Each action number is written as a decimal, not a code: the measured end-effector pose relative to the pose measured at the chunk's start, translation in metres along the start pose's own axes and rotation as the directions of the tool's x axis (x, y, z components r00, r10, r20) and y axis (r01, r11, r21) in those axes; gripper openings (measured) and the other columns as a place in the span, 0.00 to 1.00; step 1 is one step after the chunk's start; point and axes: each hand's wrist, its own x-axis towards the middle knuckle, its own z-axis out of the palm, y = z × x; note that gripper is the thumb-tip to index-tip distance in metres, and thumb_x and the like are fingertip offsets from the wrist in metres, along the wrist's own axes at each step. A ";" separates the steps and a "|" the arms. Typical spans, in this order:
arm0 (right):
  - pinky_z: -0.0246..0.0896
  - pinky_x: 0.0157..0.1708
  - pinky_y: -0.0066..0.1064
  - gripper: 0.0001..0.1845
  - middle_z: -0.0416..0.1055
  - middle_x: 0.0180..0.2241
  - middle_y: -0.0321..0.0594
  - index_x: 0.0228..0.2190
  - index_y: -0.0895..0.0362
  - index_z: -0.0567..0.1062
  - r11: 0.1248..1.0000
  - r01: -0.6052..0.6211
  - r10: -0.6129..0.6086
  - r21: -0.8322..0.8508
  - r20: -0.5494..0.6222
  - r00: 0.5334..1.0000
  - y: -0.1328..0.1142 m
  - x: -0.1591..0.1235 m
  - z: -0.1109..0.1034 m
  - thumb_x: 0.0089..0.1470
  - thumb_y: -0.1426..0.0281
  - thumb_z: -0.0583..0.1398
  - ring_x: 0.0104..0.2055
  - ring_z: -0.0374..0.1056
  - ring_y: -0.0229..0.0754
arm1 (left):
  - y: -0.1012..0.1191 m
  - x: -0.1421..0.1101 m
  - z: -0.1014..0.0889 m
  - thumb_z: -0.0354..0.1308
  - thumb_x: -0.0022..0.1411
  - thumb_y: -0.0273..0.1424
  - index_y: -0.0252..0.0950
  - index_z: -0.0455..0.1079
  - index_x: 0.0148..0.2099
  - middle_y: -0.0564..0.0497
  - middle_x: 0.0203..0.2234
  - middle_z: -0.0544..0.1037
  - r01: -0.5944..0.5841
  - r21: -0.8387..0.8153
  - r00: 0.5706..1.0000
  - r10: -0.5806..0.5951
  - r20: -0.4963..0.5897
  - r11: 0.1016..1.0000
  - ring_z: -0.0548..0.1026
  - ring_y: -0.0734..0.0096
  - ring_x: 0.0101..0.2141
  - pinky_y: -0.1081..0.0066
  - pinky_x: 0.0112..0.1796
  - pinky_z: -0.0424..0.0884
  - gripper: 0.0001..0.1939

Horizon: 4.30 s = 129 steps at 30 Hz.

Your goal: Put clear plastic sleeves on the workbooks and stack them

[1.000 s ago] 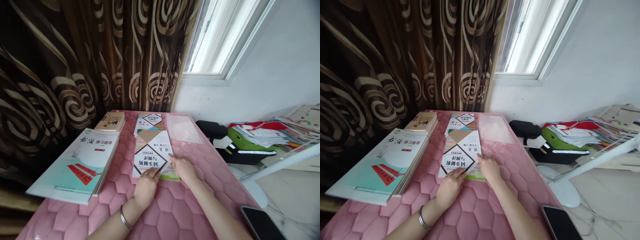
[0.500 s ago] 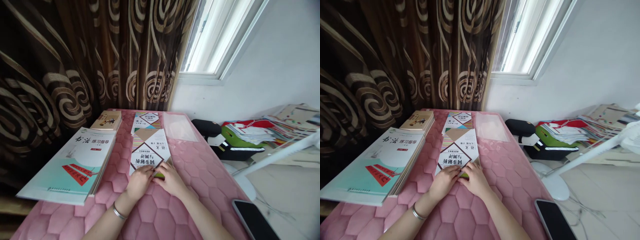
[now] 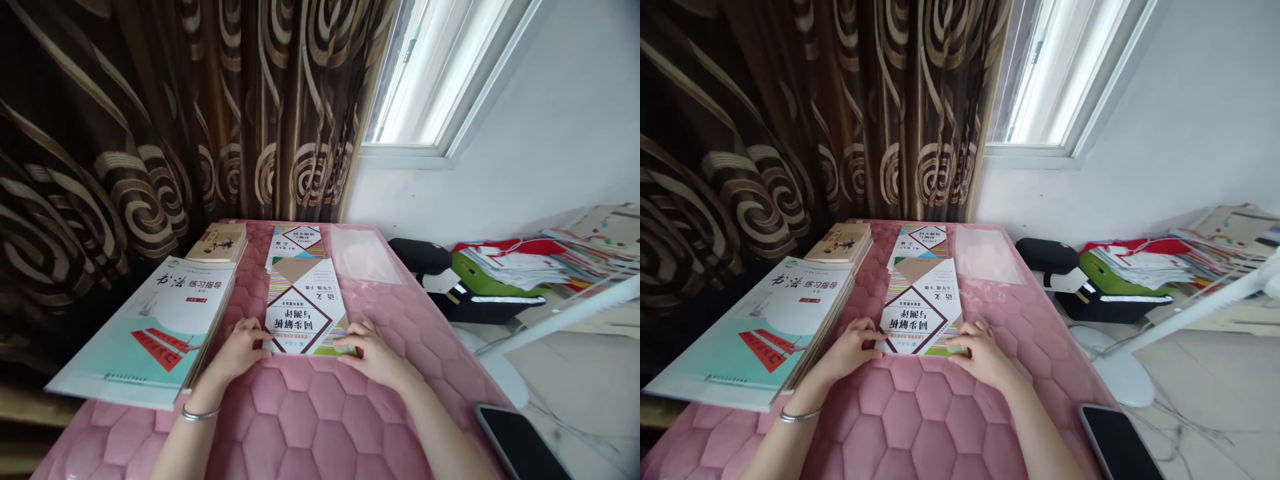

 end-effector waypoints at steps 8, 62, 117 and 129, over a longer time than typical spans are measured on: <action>0.48 0.56 0.45 0.16 0.67 0.35 0.37 0.41 0.42 0.78 0.994 -0.096 0.092 0.046 0.080 0.993 0.020 -0.006 -0.013 0.48 0.63 0.64 0.43 0.62 0.45 | -0.003 0.001 -0.005 0.64 0.49 0.29 0.46 0.77 0.44 0.51 0.37 0.73 0.017 -0.064 0.999 -0.013 0.051 0.998 0.69 0.64 0.43 0.64 0.48 0.62 0.18; 0.56 0.54 0.40 0.19 0.64 0.47 0.39 0.44 0.47 0.75 0.978 0.003 -0.020 0.208 0.078 0.997 0.014 -0.006 -0.015 0.49 0.72 0.61 0.51 0.61 0.44 | 0.009 0.001 -0.001 0.63 0.48 0.28 0.46 0.75 0.47 0.50 0.39 0.69 0.079 -0.090 0.997 -0.079 0.008 0.993 0.69 0.62 0.45 0.63 0.49 0.64 0.20; 0.51 0.25 0.30 0.24 0.75 0.25 0.43 0.21 0.56 0.73 0.832 -0.552 0.554 0.059 -0.024 0.832 0.036 0.000 -0.028 0.58 0.55 0.49 0.29 0.70 0.44 | -0.019 0.033 0.023 0.55 0.50 0.29 0.35 0.72 0.39 0.44 0.36 0.77 0.113 -0.347 0.789 -0.296 -0.538 0.931 0.76 0.59 0.40 0.59 0.45 0.71 0.13; 0.52 0.26 0.29 0.21 0.75 0.24 0.44 0.23 0.55 0.71 0.802 -0.587 0.581 0.109 -0.366 0.727 0.056 0.024 0.000 0.59 0.59 0.48 0.30 0.70 0.44 | -0.041 0.041 0.042 0.55 0.49 0.35 0.35 0.64 0.41 0.42 0.39 0.75 0.019 -0.649 0.780 -0.417 -0.466 0.760 0.78 0.65 0.32 0.63 0.34 0.76 0.16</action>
